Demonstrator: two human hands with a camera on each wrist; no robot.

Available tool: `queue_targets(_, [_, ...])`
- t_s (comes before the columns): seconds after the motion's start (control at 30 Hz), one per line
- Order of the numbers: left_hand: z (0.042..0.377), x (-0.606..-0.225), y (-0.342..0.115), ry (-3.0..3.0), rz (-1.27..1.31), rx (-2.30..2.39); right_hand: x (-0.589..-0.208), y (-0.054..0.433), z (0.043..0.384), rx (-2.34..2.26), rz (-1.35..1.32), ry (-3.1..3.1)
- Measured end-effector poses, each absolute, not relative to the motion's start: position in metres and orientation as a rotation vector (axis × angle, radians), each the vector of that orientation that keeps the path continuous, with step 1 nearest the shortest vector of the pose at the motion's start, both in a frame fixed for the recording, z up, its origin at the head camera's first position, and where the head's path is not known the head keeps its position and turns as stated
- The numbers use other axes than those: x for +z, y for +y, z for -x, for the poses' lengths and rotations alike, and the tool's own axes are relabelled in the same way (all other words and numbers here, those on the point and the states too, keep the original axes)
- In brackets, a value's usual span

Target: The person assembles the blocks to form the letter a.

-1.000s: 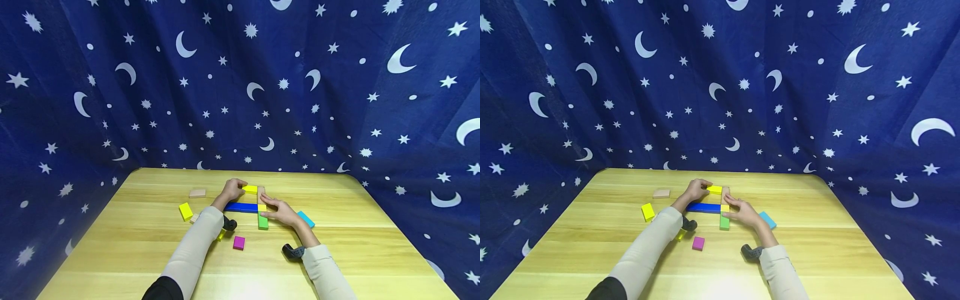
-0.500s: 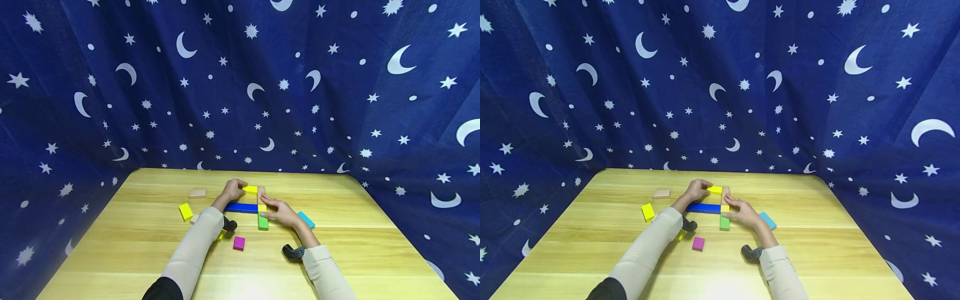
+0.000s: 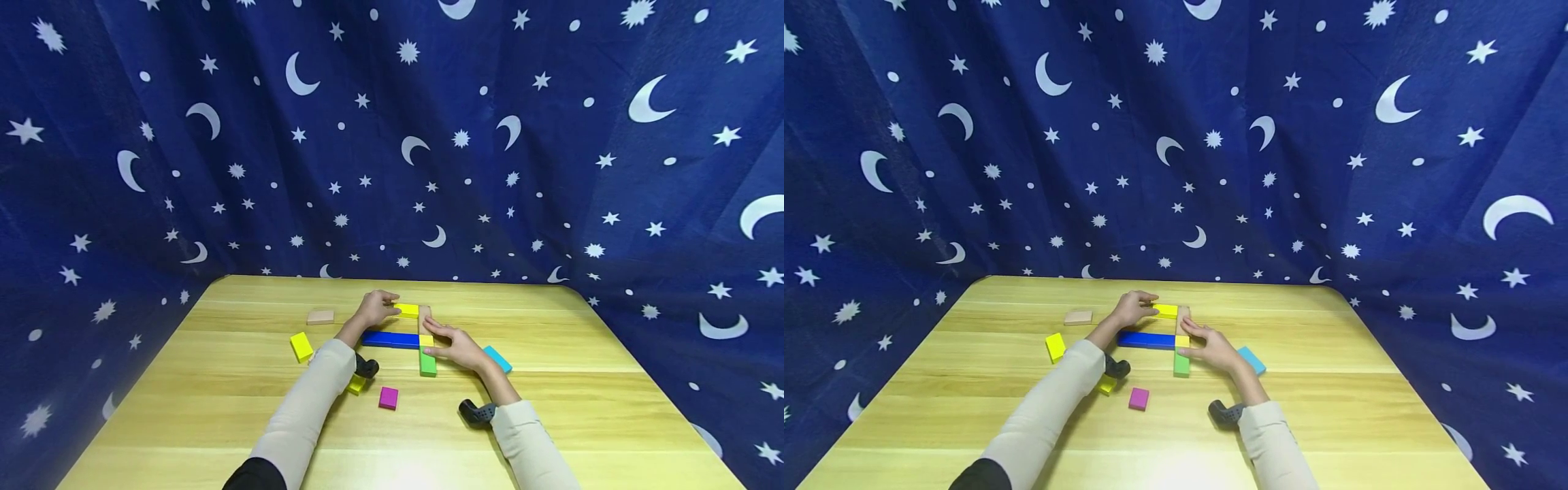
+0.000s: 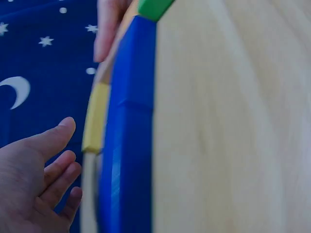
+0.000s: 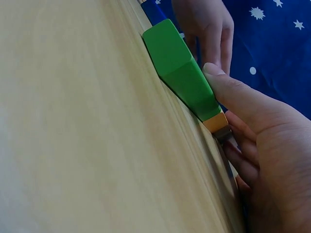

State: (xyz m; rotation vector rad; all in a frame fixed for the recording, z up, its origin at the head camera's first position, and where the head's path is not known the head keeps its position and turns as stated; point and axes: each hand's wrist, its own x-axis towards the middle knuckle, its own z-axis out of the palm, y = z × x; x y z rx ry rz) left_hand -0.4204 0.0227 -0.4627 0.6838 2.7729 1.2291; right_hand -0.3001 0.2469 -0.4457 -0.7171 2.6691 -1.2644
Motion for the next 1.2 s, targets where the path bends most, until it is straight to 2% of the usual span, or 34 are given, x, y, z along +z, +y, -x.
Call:
queue_targets(0.37, [0.422, -0.427, -0.051, 2.923, -0.737, 1.402, -0.446, 0.247, 0.299, -1.277, 0.705, 2.672])
queue_targets(0.67, [0.416, -0.431, -0.11, 2.95, -0.713, 1.425, -0.446, 0.246, 0.3, -1.278, 0.71, 2.689])
queue_targets(1.2, [0.403, -0.452, -0.142, 2.806, -0.588, 1.119, -0.445, 0.246, 0.298, -1.283, 0.721, 2.684])
